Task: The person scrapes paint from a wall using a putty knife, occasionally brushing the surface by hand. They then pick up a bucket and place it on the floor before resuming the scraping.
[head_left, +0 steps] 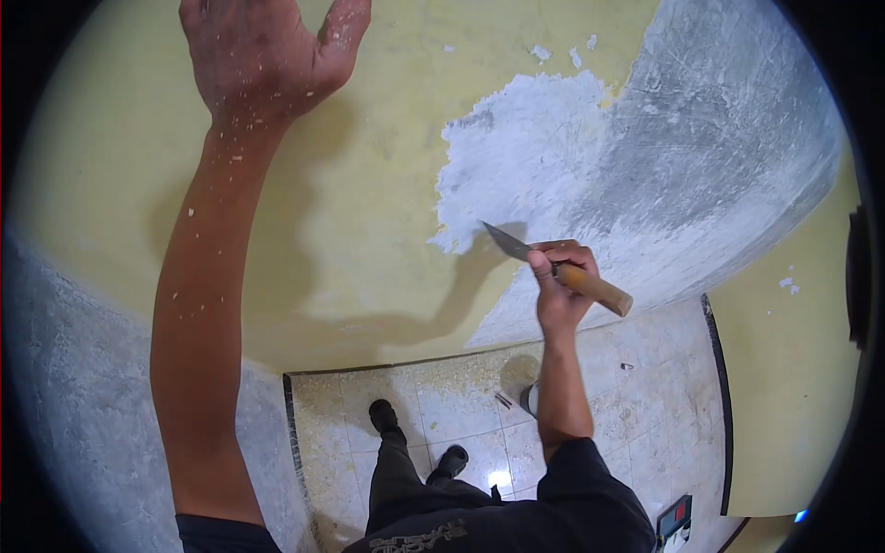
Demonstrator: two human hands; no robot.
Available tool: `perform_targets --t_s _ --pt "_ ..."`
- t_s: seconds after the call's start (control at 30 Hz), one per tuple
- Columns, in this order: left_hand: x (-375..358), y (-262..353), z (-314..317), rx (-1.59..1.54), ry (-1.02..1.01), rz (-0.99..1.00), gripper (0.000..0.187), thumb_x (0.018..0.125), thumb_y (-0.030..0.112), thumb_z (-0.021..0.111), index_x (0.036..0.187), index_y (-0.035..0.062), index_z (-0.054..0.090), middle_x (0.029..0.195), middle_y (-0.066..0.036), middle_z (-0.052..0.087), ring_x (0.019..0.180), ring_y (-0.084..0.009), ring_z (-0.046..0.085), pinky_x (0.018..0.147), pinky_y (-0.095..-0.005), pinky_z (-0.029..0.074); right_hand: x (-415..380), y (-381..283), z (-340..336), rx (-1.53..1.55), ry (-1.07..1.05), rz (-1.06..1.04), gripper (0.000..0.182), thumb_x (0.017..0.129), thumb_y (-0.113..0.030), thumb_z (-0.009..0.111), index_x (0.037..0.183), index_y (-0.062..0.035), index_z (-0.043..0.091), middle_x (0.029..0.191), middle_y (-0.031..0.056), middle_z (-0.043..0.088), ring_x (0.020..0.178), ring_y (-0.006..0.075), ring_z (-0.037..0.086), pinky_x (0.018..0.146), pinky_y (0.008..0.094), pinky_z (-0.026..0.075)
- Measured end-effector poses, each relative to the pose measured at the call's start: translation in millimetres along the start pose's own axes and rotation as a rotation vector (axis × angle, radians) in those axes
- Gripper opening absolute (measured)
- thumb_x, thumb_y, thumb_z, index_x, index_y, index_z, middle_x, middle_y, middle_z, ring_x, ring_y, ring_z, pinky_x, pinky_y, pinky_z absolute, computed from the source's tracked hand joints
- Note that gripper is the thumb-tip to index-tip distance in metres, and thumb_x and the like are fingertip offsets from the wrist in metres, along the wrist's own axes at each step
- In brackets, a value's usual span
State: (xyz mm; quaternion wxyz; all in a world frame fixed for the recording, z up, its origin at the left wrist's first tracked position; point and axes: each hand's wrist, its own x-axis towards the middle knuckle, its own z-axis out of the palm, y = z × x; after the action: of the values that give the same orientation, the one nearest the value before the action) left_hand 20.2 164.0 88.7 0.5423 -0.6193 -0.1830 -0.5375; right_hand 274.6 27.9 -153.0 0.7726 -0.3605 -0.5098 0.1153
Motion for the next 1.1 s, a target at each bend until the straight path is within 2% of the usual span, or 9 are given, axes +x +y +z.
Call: perform_targets --t_s 0.33,0.5,0.57,0.7,0.73,0.83,0.97,1.03,1.1 --pt "-5.6 -10.6 10.4 0.134 0.058 -0.005 0.073 0.082 0.021 0.063 0.147 0.0059 0.033 0.141 -0.02 0.048 0.136 -0.0354 0.041 0.113 -0.0505 0.023 45.0 -34.1 2.4 -0.313 -0.33 -0.258 0.022 0.072 0.01 0.076 0.073 -0.0012 0.058 0.075 0.0122 0.068 0.066 0.0171 0.067 0.059 0.0258 0.051" --pt "-3.2 4.0 -0.8 0.052 0.002 -0.026 0.072 0.082 0.021 0.063 0.146 0.0057 0.034 0.138 -0.02 0.051 0.133 -0.0342 0.043 0.112 -0.0486 0.025 42.7 -23.7 4.9 -0.486 -0.522 -0.142 0.02 0.07 0.014 0.07 0.069 -0.0021 0.058 0.068 0.0106 0.066 0.064 0.0196 0.068 0.058 0.0251 0.052" --pt "-9.2 2.3 -0.6 0.052 0.012 -0.014 0.07 0.083 0.022 0.062 0.146 0.0055 0.035 0.138 -0.02 0.052 0.133 -0.0339 0.043 0.112 -0.048 0.025 50.1 -21.1 1.2 -0.384 -0.346 -0.5 0.018 0.069 0.011 0.072 0.069 -0.0019 0.06 0.067 0.0093 0.065 0.064 0.0195 0.068 0.059 0.0261 0.053" --pt "-16.7 2.4 -1.9 0.078 -0.019 0.01 0.07 0.084 0.022 0.061 0.146 0.0055 0.035 0.14 -0.02 0.05 0.134 -0.0338 0.042 0.112 -0.0483 0.024 37.5 1.0 6.5 -0.403 -0.52 -0.262 0.021 0.069 0.01 0.074 0.066 -0.0044 0.059 0.068 0.0083 0.066 0.062 0.0174 0.067 0.054 0.0266 0.052" --pt "-16.1 0.3 -1.0 0.088 -0.018 0.02 0.07 0.084 0.023 0.061 0.146 0.0054 0.034 0.14 -0.02 0.05 0.135 -0.0337 0.042 0.112 -0.0484 0.024 35.8 -0.2 4.7 -0.484 -0.561 -0.406 0.02 0.069 0.009 0.074 0.067 -0.0043 0.06 0.068 0.0081 0.066 0.06 0.0179 0.066 0.052 0.0271 0.051" --pt "-17.7 -2.6 0.4 0.11 -0.025 0.041 0.07 0.084 0.023 0.061 0.146 0.0054 0.034 0.141 -0.02 0.049 0.135 -0.0336 0.041 0.112 -0.0487 0.024 27.9 -1.8 10.6 -0.388 -0.34 -0.427 0.019 0.068 0.005 0.077 0.067 -0.0038 0.06 0.067 0.0072 0.064 0.06 0.0189 0.066 0.051 0.0284 0.05" --pt "-7.3 -3.5 1.0 0.124 -0.007 0.07 0.069 0.085 0.023 0.06 0.147 0.0054 0.034 0.143 -0.02 0.048 0.136 -0.0335 0.04 0.113 -0.0489 0.023 -7.6 36.3 -1.2 -0.526 -0.61 -0.178 0.018 0.072 -0.001 0.082 0.071 -0.0028 0.064 0.069 0.0079 0.065 0.058 0.0169 0.06 0.055 0.0281 0.048" --pt "-7.8 -2.2 0.5 0.128 -0.073 -0.004 0.07 0.086 0.024 0.058 0.148 0.0055 0.033 0.148 -0.018 0.042 0.139 -0.0335 0.035 0.114 -0.0499 0.021 -36.7 39.6 -10.3 -0.45 -0.454 -0.243 0.018 0.074 -0.002 0.083 0.072 -0.0037 0.064 0.069 0.006 0.065 0.062 0.0133 0.059 0.059 0.0271 0.048" --pt "4.3 11.6 -14.0 0.116 -0.196 -0.054 0.073 0.086 0.026 0.058 0.15 0.0058 0.029 0.154 -0.016 0.034 0.144 -0.0342 0.027 0.116 -0.051 0.018 -76.3 25.5 -31.7 -0.324 -0.352 0.27 0.019 0.076 -0.004 0.082 0.073 -0.0038 0.064 0.07 0.0047 0.066 0.066 0.0109 0.06 0.059 0.0274 0.048"
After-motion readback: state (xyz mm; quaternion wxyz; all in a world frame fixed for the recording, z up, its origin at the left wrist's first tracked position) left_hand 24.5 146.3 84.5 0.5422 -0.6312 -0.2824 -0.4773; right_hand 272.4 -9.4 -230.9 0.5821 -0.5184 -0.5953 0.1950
